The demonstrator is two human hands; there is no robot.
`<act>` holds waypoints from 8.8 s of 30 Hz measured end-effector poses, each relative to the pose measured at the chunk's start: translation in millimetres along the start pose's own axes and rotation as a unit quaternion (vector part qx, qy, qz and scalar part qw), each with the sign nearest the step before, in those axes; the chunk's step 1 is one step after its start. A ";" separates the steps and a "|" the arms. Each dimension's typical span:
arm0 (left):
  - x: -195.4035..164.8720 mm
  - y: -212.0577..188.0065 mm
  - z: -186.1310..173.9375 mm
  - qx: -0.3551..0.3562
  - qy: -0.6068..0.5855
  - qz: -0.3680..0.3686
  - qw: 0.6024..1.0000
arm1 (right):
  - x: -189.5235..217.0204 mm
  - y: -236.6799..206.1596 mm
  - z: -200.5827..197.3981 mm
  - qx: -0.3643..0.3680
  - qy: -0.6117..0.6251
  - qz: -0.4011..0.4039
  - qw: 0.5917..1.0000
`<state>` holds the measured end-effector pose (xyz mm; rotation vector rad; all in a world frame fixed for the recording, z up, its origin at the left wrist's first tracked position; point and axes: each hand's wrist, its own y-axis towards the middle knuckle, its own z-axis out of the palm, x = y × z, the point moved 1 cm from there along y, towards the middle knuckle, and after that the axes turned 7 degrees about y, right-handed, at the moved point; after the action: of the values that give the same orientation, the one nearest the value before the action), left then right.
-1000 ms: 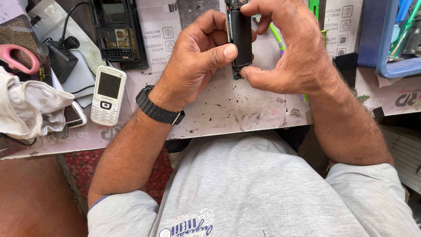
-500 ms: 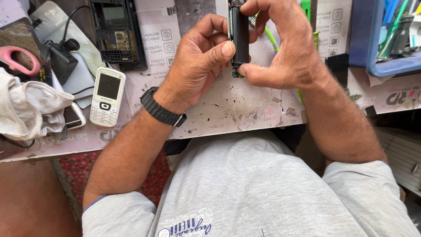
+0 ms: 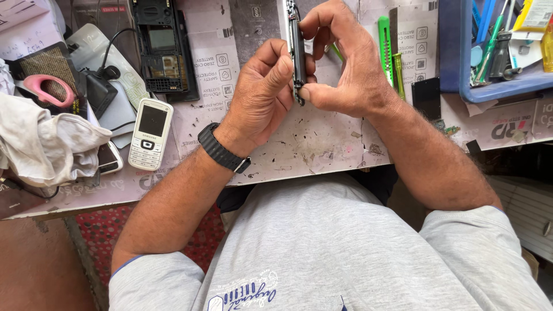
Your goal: The person handles a disassembled mobile phone, removes the battery, and repeatedly presses the keypad to test the screen and keypad backlight. The phone is held in both hands and rotated to view the display and internal components.
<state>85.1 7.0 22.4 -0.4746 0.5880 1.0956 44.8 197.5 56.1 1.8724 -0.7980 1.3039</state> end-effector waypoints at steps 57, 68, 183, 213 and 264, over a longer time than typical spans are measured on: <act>-18.6 -8.7 -4.8 -0.138 0.424 0.259 0.857 | -19.3 -3.4 8.0 -0.052 0.272 0.106 0.955; -21.3 -10.9 1.4 -0.145 0.524 0.292 0.787 | -20.1 -0.7 10.7 -0.055 0.280 0.114 0.952; -22.7 -18.9 12.7 -0.137 0.496 0.254 0.819 | -5.1 -5.1 -0.8 -0.243 0.273 0.007 0.931; -26.5 -23.1 11.5 -0.124 0.499 0.290 0.807 | -10.3 -5.5 -0.9 -0.210 0.228 0.020 0.950; 1.0 -43.8 7.5 -0.114 0.529 0.372 0.754 | -6.6 -41.6 37.1 -0.042 0.315 0.120 0.940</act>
<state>127.4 -4.6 30.4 -1.1620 1.7723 1.6208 95.2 190.8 32.5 1.1894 -0.7244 1.8524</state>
